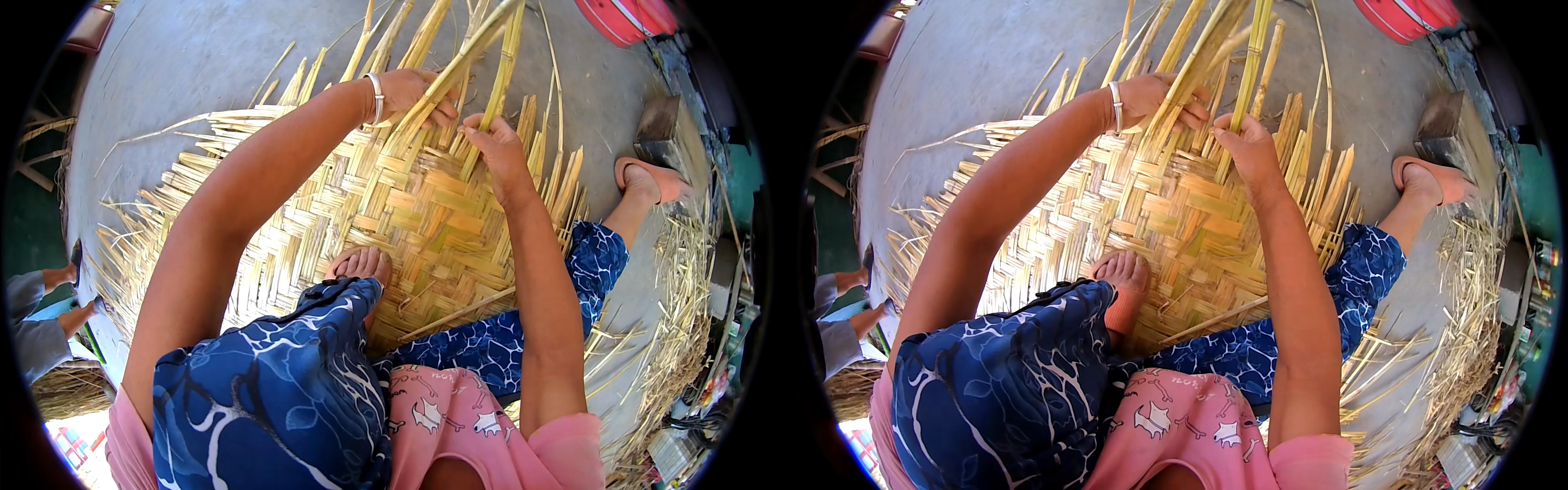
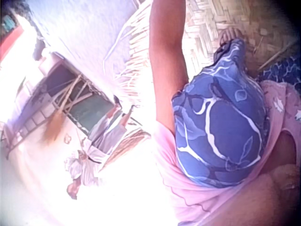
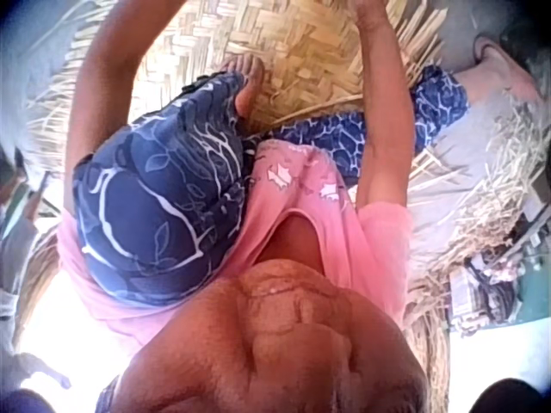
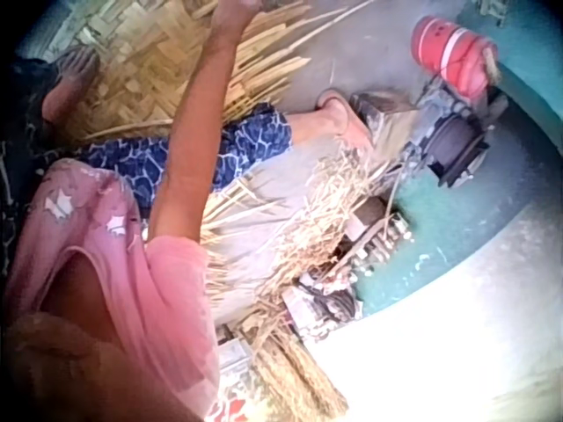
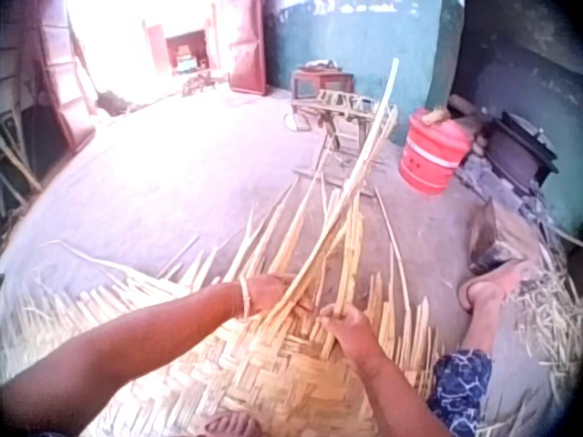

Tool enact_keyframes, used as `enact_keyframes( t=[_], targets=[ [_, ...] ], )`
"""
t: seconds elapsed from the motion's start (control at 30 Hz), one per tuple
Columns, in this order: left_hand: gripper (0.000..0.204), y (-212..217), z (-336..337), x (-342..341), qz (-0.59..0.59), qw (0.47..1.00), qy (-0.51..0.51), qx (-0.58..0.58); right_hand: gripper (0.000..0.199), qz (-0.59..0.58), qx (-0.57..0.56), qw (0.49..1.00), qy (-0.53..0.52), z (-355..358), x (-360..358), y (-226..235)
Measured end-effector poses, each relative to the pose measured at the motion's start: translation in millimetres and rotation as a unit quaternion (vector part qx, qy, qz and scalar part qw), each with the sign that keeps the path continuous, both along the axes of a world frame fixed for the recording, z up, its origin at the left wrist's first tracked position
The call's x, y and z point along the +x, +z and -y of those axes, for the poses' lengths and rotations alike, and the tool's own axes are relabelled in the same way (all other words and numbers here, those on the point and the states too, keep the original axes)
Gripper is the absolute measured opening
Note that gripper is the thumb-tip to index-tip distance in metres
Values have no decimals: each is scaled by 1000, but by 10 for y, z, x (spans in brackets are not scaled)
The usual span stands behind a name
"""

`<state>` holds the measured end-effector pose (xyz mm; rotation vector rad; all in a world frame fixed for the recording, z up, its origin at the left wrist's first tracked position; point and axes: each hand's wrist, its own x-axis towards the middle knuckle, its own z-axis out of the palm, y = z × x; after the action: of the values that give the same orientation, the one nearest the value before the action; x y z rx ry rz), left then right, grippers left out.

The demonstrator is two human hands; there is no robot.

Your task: The person sits on the floor and weaves a flat basket using dried palm leaves. They interlace the leaves by hand, periodically adjusting the weave and adding new strips to expand the mat.

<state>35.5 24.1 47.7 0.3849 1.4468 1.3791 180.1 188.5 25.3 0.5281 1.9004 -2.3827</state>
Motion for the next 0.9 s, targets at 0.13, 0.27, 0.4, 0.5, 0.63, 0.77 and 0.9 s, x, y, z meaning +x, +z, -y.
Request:
enact_keyframes(
  t=[0.13,0.27,0.4,0.5,0.63,0.77,0.9],
  targets=[
    [43,-16,9,-15,15,998,-54,9,10,-21,58,998,-4,107,77,136],
    [41,11,-21,-35,-31,995,-89,-7,13,-32,142,989,8,137,151,195],
    [41,45,-95,-50,-73,988,-130,-46,18,-57,215,975,13,101,173,95],
    [37,-86,-232,-218,-310,914,-228,-129,21,-51,220,974,16,113,176,94],
    [37,-246,-411,-384,-463,800,-338,-177,26,-44,235,970,32,116,179,83],
    [33,-65,-496,-334,-343,847,-338,-223,31,-25,279,959,37,69,178,91],
    [31,-121,-423,-332,-219,906,-298,-205,33,-5,280,959,50,100,187,230]
  ],
)
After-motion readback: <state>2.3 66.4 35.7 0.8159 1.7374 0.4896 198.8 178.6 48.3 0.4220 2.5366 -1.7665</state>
